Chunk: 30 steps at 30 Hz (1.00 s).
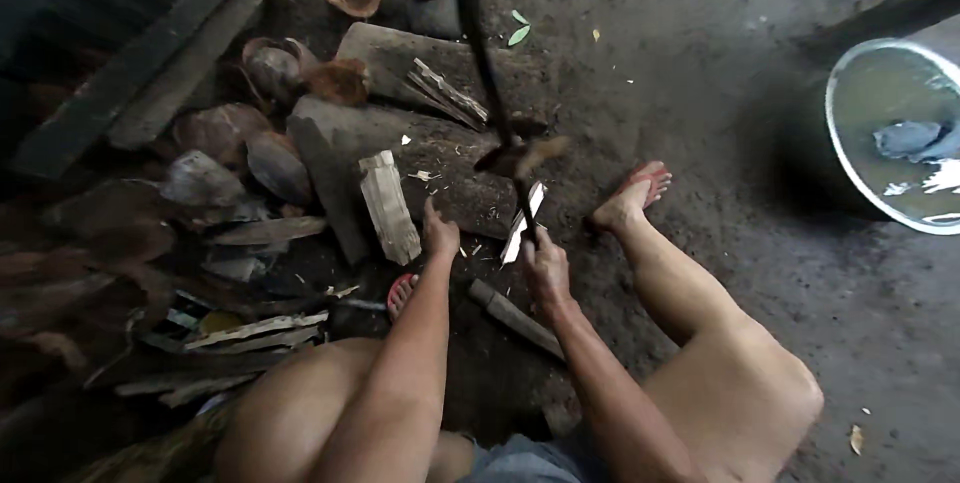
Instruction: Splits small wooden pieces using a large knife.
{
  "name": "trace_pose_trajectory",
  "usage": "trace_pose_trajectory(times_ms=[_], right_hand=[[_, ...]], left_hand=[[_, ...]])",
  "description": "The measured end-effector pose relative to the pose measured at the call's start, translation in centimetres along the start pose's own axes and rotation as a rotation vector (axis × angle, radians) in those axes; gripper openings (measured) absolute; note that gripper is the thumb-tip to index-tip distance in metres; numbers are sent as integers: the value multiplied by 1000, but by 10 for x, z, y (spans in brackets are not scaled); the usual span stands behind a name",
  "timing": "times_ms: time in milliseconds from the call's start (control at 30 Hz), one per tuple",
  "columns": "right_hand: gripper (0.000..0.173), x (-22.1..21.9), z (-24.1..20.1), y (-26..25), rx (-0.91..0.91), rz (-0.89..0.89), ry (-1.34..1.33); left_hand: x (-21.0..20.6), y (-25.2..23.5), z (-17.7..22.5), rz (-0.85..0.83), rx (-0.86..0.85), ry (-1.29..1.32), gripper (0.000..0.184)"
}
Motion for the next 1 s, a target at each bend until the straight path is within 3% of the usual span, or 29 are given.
trace_pose_trajectory(times_ms=[67, 167, 233, 300, 367, 467, 700, 833, 933, 1000], right_hand=[[27, 23, -19, 4, 162, 294, -155], [30, 19, -11, 11, 114, 440, -379], [29, -3, 5, 15, -71, 219, -222], [36, -42, 36, 18, -370, -250, -105], [41, -70, 55, 5, -475, -464, -48], [42, -84, 58, 10, -496, -507, 13], [39, -88, 56, 22, -545, -517, 60], [40, -77, 56, 22, -510, -528, 83], [40, -65, 54, 21, -485, -562, 122], [40, -58, 51, 23, -471, -593, 134]], left_hand=[[0, 0, -6, -3, 28, 20, 79], [-10, 5, -4, -92, -8, 38, 93], [-16, 6, 7, -173, -99, 33, 102], [-21, 13, 14, -246, -160, 34, 109], [-24, 16, 29, -291, -175, 50, 110], [-25, 12, 31, -260, -223, 42, 106], [-20, 0, 65, -136, -279, -4, 67], [-25, -4, 77, -177, -307, -215, 67], [-36, -9, 73, -213, -334, -388, 55], [-39, -10, 63, -206, -275, -366, 59]])
Point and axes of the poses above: each hand's wrist, its own y-axis away from the middle knuckle, its own x-axis out of the back of the hand, z = x × y, the point moved 2 cm from there along -y, towards the middle knuckle, and after that the axes turned 8 degrees about x, right-handed, at the moved point
